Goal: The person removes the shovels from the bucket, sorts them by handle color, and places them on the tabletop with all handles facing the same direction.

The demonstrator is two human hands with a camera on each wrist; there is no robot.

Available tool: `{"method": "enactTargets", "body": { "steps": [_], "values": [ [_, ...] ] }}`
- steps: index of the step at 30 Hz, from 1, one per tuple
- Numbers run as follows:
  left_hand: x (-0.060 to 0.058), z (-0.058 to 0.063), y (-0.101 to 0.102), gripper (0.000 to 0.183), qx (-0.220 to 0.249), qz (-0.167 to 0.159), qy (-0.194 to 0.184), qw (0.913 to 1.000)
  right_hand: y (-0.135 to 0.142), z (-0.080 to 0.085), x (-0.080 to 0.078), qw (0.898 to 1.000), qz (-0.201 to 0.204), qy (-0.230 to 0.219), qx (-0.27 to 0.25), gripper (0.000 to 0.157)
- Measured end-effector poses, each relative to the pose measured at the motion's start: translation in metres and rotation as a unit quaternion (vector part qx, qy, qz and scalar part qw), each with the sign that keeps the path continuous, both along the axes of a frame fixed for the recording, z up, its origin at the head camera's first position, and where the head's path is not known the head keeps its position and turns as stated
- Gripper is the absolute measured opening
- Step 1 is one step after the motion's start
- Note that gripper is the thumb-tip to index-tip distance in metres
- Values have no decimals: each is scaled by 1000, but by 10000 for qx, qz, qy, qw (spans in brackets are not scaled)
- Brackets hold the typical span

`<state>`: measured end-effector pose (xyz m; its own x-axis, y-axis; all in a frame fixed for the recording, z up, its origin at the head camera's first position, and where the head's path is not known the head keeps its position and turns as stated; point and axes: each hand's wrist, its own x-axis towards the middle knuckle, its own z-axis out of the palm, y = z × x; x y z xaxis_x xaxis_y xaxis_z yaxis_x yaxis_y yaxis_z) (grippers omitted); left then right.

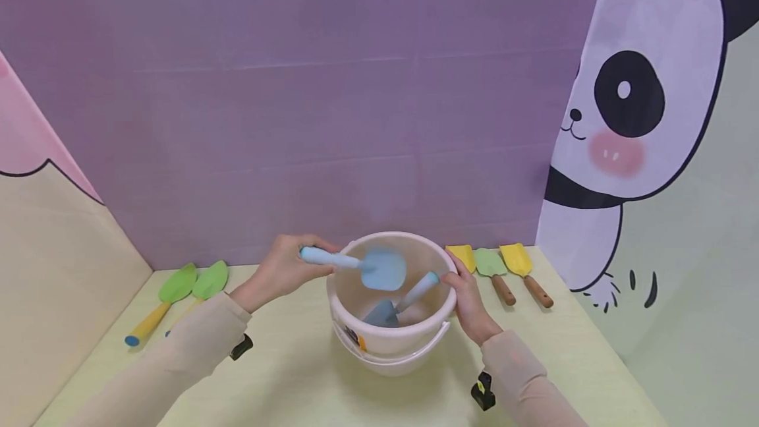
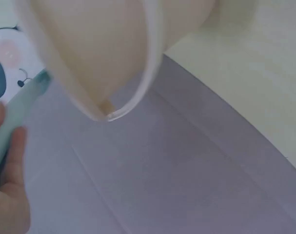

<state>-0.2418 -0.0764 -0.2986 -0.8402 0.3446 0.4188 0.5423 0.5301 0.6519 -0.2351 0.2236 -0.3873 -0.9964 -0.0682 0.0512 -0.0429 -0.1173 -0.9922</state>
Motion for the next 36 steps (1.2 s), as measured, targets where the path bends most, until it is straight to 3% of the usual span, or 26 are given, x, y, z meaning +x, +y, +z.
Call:
{"method": "enactTargets", "body": {
  "steps": [6, 11, 18, 21, 24, 28, 32, 36],
  "values": [
    [5, -14, -11, 27, 996, -81, 837, 9915, 0, 1, -1, 10000, -36, 2, 10, 62],
    [7, -21, -17, 26, 1391, 152, 1232, 9825, -1, 1, -1, 10000, -68, 10, -28, 62],
    [19, -24, -23, 28, 1911, 550, 1908, 9613, -3, 0, -1, 9999, -60, 75, -84, 62],
    [29, -23, -25, 28, 2144, 761, 1679, 9592, -2, -1, 0, 10000, -60, 45, -63, 62],
    [34, -27, -28, 28, 2450, 1107, 1033, 9576, -1, -1, 0, 10000, -82, 24, 2, 61],
    [34, -38, -36, 27, 2842, 1599, 364, 9446, 1, -1, 0, 10000, -28, 70, -19, 62],
    [31, -50, -46, 27, 3095, 1978, 166, 9300, 0, 0, 0, 9999, -7, 86, -66, 62],
    [24, -65, -56, 28, 3189, 2198, 151, 9218, 0, -1, 0, 9999, -76, 60, -78, 62]
  ]
}}
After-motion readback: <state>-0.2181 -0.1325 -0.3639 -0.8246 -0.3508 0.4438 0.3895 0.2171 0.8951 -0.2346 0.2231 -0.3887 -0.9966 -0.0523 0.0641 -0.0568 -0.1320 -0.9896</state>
